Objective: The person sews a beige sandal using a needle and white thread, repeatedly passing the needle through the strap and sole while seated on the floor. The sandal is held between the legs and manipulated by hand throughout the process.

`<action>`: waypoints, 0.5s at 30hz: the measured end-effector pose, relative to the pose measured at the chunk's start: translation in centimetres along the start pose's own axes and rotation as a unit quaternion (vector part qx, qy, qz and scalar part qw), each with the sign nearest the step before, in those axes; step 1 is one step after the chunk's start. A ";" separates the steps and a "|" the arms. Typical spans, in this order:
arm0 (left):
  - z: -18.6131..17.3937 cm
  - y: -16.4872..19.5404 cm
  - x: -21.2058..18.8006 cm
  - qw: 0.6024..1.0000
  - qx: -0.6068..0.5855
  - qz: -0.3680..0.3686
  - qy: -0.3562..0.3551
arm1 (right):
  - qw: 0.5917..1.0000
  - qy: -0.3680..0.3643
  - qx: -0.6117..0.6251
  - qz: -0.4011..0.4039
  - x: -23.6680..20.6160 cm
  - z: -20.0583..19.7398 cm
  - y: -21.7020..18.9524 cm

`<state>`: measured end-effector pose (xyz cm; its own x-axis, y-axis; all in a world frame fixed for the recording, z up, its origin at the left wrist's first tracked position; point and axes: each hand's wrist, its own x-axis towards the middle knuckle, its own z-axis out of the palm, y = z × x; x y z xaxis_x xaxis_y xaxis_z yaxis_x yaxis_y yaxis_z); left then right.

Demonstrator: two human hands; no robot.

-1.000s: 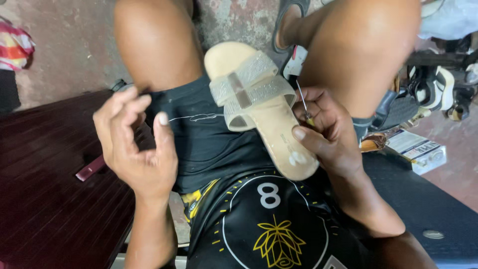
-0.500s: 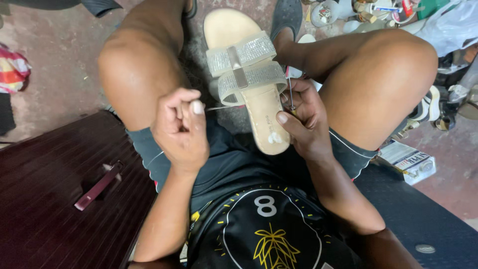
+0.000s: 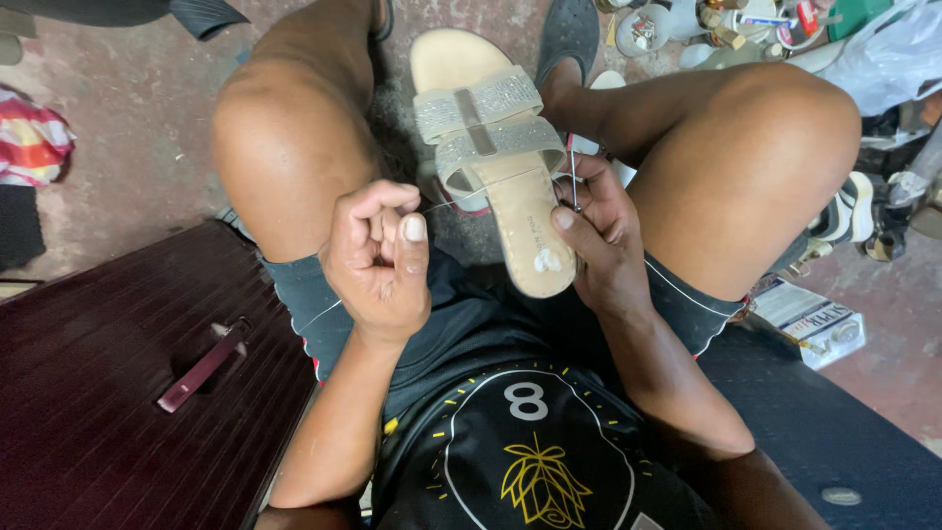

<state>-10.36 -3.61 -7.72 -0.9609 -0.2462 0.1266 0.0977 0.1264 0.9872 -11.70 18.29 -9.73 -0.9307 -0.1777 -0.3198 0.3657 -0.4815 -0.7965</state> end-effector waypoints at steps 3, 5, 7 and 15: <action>-0.2 0.6 0.1 1.000 -0.021 0.016 0.005 | 1.000 0.006 0.011 -0.015 0.1 -0.6 0.7; -0.1 1.1 0.5 0.999 -0.043 -0.015 -0.003 | 1.000 0.015 0.009 -0.012 0.1 -1.0 1.2; -0.1 2.1 1.2 0.995 -0.049 -0.083 -0.009 | 1.000 0.013 0.021 -0.013 0.3 -1.2 1.8; 0.7 10.7 6.4 0.973 0.066 0.088 -0.201 | 0.998 0.035 -0.020 -0.055 -1.9 -2.7 -0.8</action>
<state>-15.66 -3.16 3.58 -0.9587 0.1834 0.2173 0.2606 0.2609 0.9295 -10.15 21.31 -9.89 -0.9626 -0.0644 -0.2630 0.2626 -0.4594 -0.8485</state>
